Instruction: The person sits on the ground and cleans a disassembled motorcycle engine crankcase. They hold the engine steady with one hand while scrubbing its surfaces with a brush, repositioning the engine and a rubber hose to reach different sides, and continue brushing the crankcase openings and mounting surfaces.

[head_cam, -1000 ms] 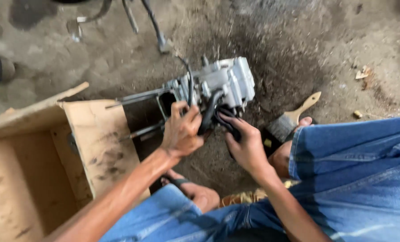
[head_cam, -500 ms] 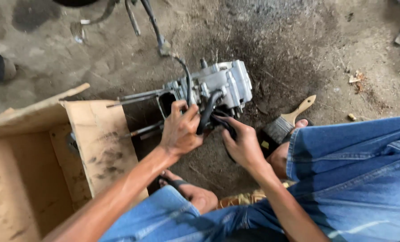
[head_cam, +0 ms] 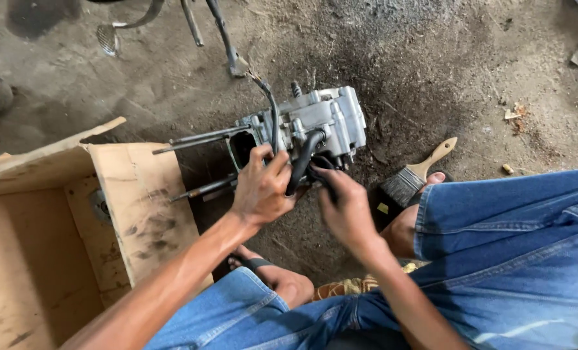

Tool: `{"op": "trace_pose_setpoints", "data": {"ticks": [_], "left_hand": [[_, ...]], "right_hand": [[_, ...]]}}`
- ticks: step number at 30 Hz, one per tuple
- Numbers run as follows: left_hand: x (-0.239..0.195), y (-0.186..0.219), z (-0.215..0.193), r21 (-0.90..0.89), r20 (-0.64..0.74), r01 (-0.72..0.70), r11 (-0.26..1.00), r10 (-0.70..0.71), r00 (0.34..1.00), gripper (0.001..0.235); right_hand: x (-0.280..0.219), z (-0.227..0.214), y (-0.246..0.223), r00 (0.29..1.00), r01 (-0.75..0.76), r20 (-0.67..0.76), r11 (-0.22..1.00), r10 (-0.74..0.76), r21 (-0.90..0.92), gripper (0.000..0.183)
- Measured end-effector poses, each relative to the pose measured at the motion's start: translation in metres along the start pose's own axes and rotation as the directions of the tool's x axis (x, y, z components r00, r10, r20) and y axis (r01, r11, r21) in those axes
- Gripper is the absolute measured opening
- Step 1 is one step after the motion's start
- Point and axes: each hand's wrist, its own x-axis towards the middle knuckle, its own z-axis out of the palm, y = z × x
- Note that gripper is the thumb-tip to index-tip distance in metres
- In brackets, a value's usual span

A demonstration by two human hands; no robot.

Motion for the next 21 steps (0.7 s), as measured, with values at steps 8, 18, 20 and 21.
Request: {"op": "trace_pose_setpoints", "data": {"ticks": [8,18,20,21], "left_hand": [[-0.001,-0.001,-0.003,0.108,-0.012,-0.031,0.994,0.032,0.999,0.063],[-0.035,0.003,-0.022,0.075,0.126,-0.125,0.989,0.115,0.985,0.057],[-0.021,0.004,-0.016,0.069,0.096,-0.102,0.992,0.095,0.991,0.056],[-0.017,0.005,-0.014,0.065,0.073,-0.073,0.995,0.068,0.995,0.057]], "right_hand": [[0.012,-0.041,-0.003,0.914,0.125,-0.348,0.96,-0.21,-0.252,0.042],[0.008,-0.021,0.0,0.938,0.126,-0.283,0.958,-0.199,-0.257,0.048],[0.001,-0.011,0.0,0.95,0.142,-0.226,0.941,-0.217,-0.307,0.048],[-0.004,-0.005,-0.001,0.96,0.158,-0.164,0.924,-0.226,-0.348,0.048]]}}
